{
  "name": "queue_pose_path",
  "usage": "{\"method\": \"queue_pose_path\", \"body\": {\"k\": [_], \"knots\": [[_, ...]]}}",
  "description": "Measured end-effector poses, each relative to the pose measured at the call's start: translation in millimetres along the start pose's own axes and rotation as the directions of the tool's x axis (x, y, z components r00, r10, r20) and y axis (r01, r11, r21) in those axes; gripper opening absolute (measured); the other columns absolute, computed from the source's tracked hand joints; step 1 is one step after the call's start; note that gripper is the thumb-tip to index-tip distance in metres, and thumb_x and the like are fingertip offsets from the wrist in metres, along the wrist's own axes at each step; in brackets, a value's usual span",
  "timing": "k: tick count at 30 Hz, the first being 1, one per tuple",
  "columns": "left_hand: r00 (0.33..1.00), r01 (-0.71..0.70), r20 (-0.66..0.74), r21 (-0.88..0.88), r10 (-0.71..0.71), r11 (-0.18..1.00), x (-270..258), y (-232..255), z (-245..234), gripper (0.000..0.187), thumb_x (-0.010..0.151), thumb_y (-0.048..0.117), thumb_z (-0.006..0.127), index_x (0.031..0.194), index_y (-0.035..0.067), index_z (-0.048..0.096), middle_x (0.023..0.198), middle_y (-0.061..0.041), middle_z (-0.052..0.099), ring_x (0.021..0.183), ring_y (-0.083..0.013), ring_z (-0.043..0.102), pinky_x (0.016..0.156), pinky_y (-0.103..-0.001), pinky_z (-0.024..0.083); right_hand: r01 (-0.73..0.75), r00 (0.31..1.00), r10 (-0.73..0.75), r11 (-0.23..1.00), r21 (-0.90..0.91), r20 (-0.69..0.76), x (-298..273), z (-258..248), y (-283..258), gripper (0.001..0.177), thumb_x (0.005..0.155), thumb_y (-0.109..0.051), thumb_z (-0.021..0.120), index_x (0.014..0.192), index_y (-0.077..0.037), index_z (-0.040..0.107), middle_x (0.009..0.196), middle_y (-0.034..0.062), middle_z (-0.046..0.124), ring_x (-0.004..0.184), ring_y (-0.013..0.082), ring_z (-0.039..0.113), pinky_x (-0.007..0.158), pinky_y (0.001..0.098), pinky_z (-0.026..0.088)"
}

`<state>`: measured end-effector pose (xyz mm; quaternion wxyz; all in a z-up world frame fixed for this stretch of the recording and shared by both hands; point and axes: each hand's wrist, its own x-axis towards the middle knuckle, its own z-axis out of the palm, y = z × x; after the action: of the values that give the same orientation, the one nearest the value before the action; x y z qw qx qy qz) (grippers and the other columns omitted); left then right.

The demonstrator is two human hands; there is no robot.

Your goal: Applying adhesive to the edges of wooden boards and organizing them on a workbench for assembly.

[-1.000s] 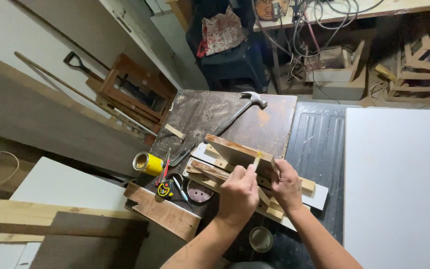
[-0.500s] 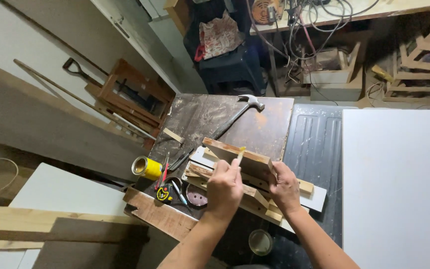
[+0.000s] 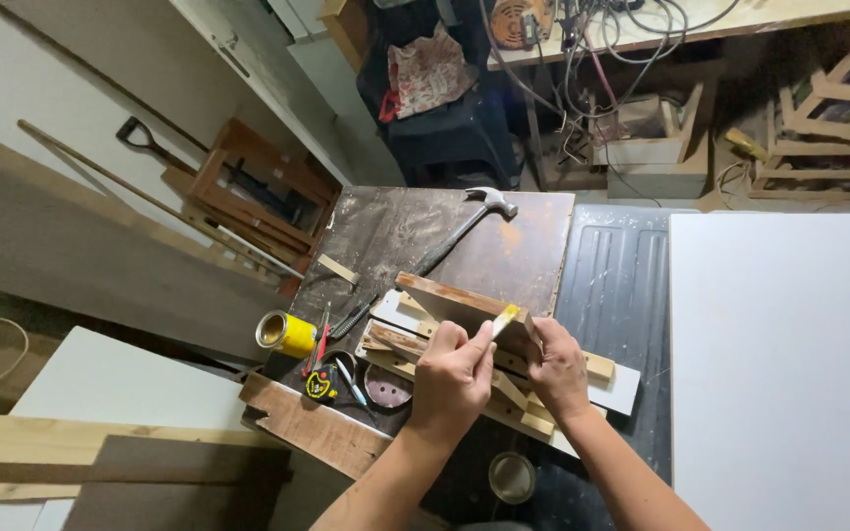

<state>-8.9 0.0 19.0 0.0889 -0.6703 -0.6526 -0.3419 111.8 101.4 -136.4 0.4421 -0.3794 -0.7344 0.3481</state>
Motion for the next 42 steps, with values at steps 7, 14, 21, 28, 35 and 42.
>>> {"method": "queue_pose_path", "body": {"k": [7,14,21,28,35,42], "knots": [[0.996,0.04,0.08,0.007,-0.04,0.999,-0.6,-11.1,-13.1,0.036,0.088,-0.002,0.079,0.124,-0.002,0.076,0.083,-0.005,0.048,0.079,-0.0213,0.049,0.06,-0.031,0.055,0.003,1.0,-0.003,1.0,-0.002,0.008,-0.7,1.2,3.5,0.019,0.094,-0.001,0.06,0.109,-0.009,0.068,0.099,0.0081,0.072,0.089,0.0264,0.068,0.077,0.0402,0.059],[0.998,-0.049,0.03,0.016,0.048,0.999,24.1,-27.4,-20.0,0.023,0.086,0.006,0.08,0.109,0.008,0.085,0.079,-0.003,0.047,0.072,-0.0231,0.061,0.066,-0.034,0.057,-0.008,0.995,0.0,0.997,-0.073,-0.104,-5.1,16.0,18.0,0.015,0.094,-0.015,0.069,0.104,-0.026,0.07,0.085,0.0021,0.065,0.088,0.0317,0.07,0.081,0.0434,0.056],[0.917,-0.325,0.265,0.068,0.297,0.943,61.4,-49.3,-35.6,0.011,0.092,0.013,0.073,0.086,0.019,0.08,0.081,-0.002,0.044,0.071,-0.0274,0.057,0.063,-0.041,0.055,-0.024,0.996,0.018,0.998,-0.057,-0.092,-5.2,11.7,13.4,0.016,0.095,-0.014,0.068,0.107,-0.025,0.07,0.087,0.0028,0.067,0.09,0.0322,0.071,0.082,0.0444,0.056],[0.81,-0.512,0.42,0.164,0.41,0.843,94.9,-91.7,-39.4,0.016,0.088,0.022,0.074,0.074,0.024,0.064,0.087,-0.001,0.047,0.078,-0.0276,0.055,0.07,-0.039,0.052,-0.057,0.995,0.053,0.997,-0.047,-0.082,-5.7,14.4,18.0,0.014,0.096,-0.015,0.066,0.106,-0.025,0.069,0.086,0.0032,0.067,0.09,0.0329,0.071,0.082,0.0459,0.056],[0.713,-0.602,0.486,0.056,0.505,0.796,106.4,-53.7,-11.7,0.017,0.082,0.021,0.082,0.079,0.026,0.065,0.089,0.001,0.052,0.081,-0.0258,0.056,0.076,-0.039,0.05,-0.071,0.994,0.064,0.994,-0.085,-0.093,-9.0,19.1,27.2,0.012,0.098,-0.017,0.065,0.106,-0.024,0.069,0.086,0.0046,0.066,0.09,0.0345,0.07,0.08,0.0471,0.056],[0.679,-0.602,0.597,0.118,0.428,0.79,113.3,-85.2,-19.4,0.016,0.081,0.025,0.082,0.077,0.033,0.069,0.091,0.003,0.054,0.085,-0.0246,0.058,0.08,-0.038,0.05,-0.055,0.995,0.049,0.996,-0.071,-0.093,-6.0,15.3,18.0,0.009,0.096,-0.017,0.067,0.102,-0.023,0.069,0.085,0.0045,0.065,0.09,0.0349,0.07,0.08,0.0477,0.056]]}}
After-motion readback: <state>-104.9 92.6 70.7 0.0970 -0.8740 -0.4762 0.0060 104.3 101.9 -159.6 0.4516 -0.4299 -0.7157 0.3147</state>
